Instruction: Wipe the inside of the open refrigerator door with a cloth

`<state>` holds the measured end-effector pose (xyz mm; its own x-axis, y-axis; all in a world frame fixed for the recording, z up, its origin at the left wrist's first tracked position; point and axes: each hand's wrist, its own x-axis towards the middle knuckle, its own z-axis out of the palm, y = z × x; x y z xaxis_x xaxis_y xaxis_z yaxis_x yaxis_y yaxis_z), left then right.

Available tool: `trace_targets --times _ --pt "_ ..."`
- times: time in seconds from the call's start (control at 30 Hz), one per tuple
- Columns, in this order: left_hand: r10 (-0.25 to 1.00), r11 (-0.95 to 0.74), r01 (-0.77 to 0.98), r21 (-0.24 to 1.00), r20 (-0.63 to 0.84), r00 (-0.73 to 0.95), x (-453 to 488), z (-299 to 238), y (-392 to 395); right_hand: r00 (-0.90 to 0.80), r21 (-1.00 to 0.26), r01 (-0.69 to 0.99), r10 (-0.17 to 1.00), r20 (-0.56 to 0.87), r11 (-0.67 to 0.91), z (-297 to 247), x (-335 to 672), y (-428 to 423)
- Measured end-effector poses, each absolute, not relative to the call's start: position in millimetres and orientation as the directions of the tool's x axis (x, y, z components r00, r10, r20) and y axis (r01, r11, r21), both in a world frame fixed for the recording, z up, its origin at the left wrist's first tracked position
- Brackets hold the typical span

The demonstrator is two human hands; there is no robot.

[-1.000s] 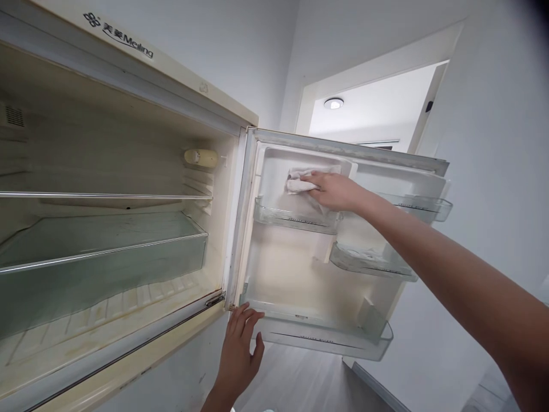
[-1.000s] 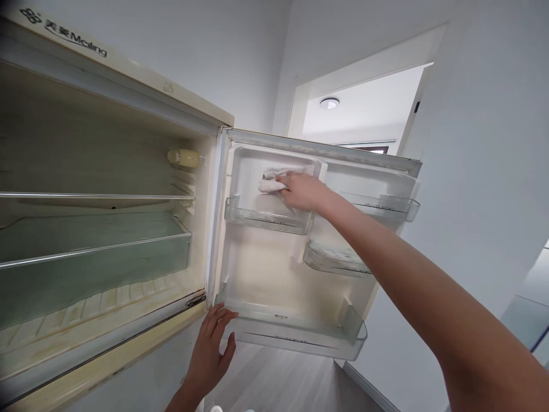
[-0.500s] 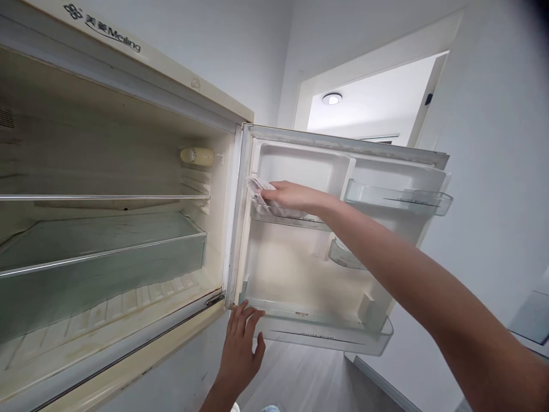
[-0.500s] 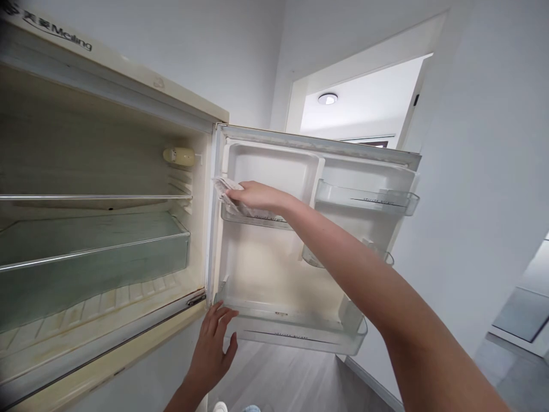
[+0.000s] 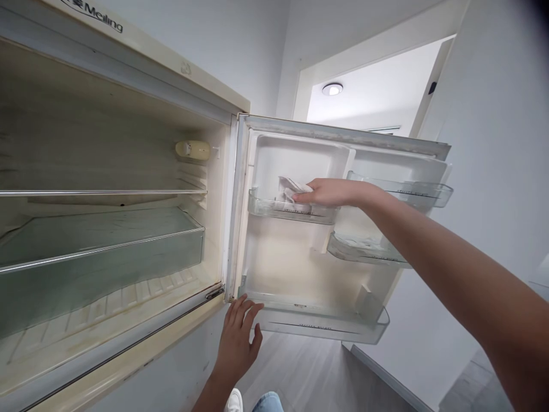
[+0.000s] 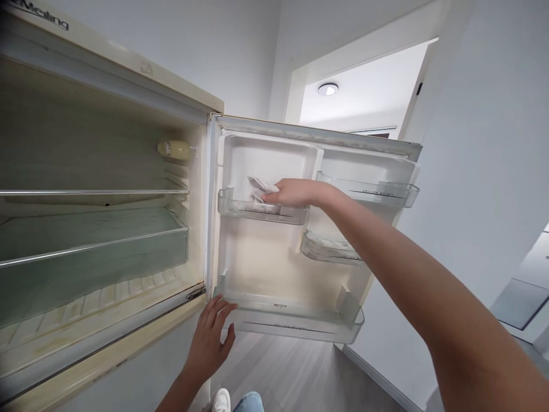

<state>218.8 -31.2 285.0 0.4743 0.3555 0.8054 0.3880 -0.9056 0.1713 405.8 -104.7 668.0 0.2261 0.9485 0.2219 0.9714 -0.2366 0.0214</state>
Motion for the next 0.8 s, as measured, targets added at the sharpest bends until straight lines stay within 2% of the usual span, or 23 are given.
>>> trace_targets --times 0.13,0.3,0.37,0.43,0.53,0.67,0.8 --pt "0.374 -0.903 0.384 0.194 0.794 0.479 219.4 285.0 -31.8 0.295 0.041 0.949 0.928 0.229 -0.312 672.9 406.4 -102.0" --pt "0.387 -0.900 0.377 0.221 0.802 0.454 223.7 285.4 -33.2 0.228 0.076 0.952 0.852 0.471 -0.297 675.0 403.3 -85.4" --pt "0.387 -0.901 0.369 0.229 0.807 0.445 224.8 285.5 -34.1 0.231 0.058 0.955 0.856 0.463 -0.289 668.8 403.2 -82.0" --pt "0.389 -0.901 0.366 0.233 0.808 0.442 225.1 285.7 -35.0 0.245 0.014 0.962 0.890 0.384 -0.271 661.3 403.6 -83.4" --pt "0.388 -0.901 0.365 0.232 0.810 0.441 225.0 285.9 -35.5 0.262 -0.120 0.964 0.920 0.291 -0.236 655.0 406.5 -92.2" --pt "0.387 -0.900 0.369 0.233 0.816 0.430 226.1 285.0 -35.0 0.327 -0.402 0.896 0.890 0.317 -0.187 657.5 417.4 -100.2" --pt "0.394 -0.899 0.364 0.243 0.812 0.431 228.1 283.3 -35.0 0.394 -0.782 0.624 0.871 0.293 -0.019 661.7 425.3 -90.3"
